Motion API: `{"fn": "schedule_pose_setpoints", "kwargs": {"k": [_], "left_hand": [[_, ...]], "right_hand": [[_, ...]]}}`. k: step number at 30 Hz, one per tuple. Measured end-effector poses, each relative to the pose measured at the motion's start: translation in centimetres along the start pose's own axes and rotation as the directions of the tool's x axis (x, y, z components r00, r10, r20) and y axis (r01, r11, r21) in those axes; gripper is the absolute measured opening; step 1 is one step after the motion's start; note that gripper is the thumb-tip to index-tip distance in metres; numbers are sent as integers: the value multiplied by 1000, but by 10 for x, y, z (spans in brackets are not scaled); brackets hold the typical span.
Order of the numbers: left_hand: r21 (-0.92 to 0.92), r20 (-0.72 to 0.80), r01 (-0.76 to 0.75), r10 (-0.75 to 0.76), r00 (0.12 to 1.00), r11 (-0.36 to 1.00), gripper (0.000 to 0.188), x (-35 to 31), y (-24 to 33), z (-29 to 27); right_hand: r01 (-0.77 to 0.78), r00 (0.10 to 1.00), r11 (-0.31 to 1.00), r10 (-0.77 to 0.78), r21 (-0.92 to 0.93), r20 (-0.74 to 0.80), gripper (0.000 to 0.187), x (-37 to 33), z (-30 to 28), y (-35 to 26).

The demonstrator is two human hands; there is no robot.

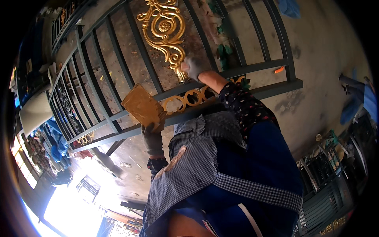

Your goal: The person uses a small brush to apply gold paint to the ornate scrollwork of a metal gate. They hold a rectangular sponge in their left hand while painting with their right hand, carefully covering the decorative curves. The person later dips the brush into a bucket of gold paint to reload it.

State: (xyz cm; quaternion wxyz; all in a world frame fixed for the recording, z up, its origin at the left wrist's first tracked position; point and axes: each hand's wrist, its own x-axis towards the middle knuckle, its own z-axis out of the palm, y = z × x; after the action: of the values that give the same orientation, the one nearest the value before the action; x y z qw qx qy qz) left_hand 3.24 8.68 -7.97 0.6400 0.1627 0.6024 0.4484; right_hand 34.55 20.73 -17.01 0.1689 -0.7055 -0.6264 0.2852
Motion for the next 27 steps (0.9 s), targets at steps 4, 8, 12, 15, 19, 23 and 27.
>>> {"fn": "schedule_pose_setpoints", "kwargs": {"k": [4, 8, 12, 15, 19, 23, 27], "left_hand": [[32, -50, 12, -10, 999, 999, 48, -2, 1, -3], [-52, -76, 33, -37, 996, 998, 50, -5, 10, 6], [-59, -141, 39, -47, 989, 998, 51, -10, 6, -9], [-22, -197, 27, -31, 980, 999, 50, -10, 4, -17], [38, -231, 10, -1, 973, 999, 47, -6, -5, -34], [-121, -223, 22, -48, 974, 992, 47, -9, -2, -25], [-98, -192, 18, -36, 981, 995, 49, -5, -4, -32]], "right_hand": [[-15, 987, 996, 29, 88, -158, 26, 70, -47, -5], [30, 956, 992, -63, -119, -285, 26, 175, -44, 6], [19, 968, 937, -105, -348, -229, 23, 235, -24, 7], [213, 960, 810, -277, -547, -37, 16, 261, -14, 20], [441, 860, 454, -461, -774, 219, 15, 280, -23, 29], [325, 936, 714, -336, -620, 104, 15, 267, -35, -12], [249, 952, 889, -297, -384, -70, 24, 288, -4, 11]]}}
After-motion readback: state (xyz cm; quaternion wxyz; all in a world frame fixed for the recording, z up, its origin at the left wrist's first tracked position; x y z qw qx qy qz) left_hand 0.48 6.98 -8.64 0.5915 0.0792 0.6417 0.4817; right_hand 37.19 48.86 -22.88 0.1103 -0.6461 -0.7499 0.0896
